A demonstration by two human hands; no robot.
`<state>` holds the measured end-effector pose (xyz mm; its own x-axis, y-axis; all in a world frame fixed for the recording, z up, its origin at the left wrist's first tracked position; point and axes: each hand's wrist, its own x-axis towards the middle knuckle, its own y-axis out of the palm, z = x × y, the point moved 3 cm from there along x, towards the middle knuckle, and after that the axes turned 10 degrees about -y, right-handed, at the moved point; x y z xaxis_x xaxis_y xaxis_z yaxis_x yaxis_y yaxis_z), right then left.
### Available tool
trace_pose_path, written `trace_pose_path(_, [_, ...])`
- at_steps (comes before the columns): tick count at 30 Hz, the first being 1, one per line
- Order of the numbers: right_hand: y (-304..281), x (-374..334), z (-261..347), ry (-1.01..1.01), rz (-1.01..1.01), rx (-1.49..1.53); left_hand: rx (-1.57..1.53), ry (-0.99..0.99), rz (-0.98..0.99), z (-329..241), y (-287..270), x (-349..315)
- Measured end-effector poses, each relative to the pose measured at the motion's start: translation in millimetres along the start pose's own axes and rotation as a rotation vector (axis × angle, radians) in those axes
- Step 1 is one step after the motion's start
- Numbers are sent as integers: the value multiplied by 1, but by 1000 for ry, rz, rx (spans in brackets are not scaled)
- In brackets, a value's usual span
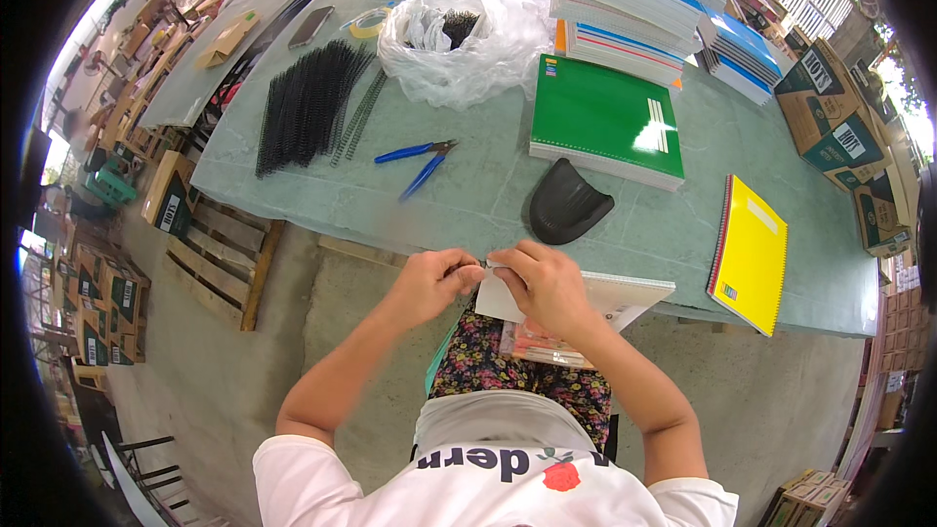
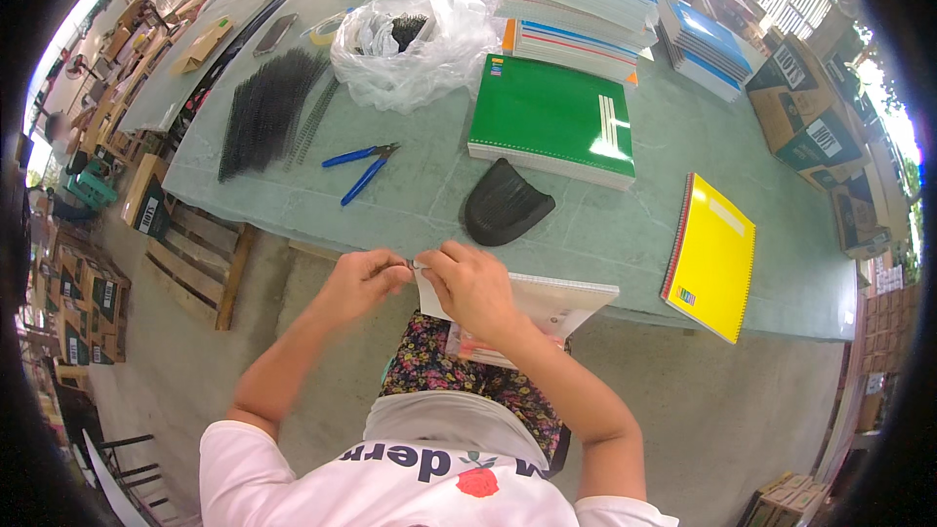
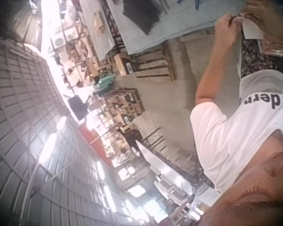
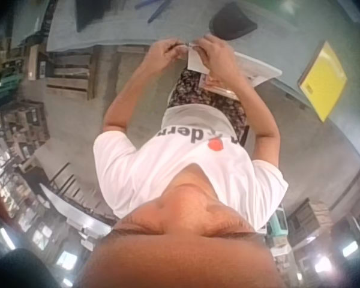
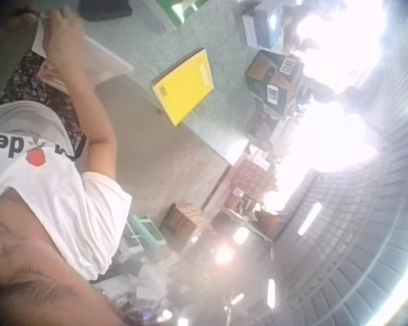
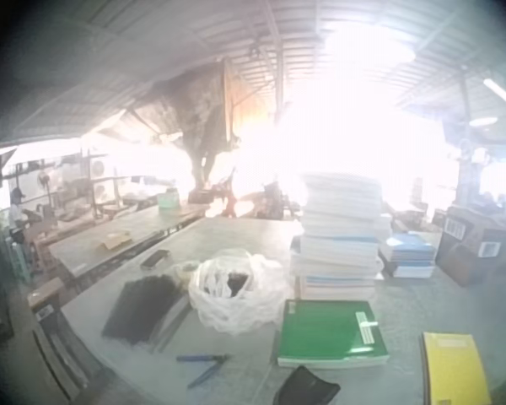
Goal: The person sorts notebooks by color on a table and then inserts spiral binding coils into the pre-punched holes of individual notebooks by hand, using a small black tool to help guide the process.
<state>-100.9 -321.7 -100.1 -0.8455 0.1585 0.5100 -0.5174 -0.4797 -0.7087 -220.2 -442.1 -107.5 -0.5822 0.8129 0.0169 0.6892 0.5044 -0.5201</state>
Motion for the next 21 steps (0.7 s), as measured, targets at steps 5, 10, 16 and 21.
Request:
trace_pose_path(5, [0, 1, 4, -4, -30, 65, -255, -532, 311, -3, 0, -4])
trace_pose_path(10, [4, 3, 4, 89, 70, 123, 139, 165, -161, -8, 0, -2])
trace_pose_path(16, [-1, -2, -6, 91, 194, -72, 162, -6, 135, 3, -21, 0])
trace_pose_path(21, [10, 5, -2, 75, 126, -31, 62, 89, 90, -17, -26, 8])
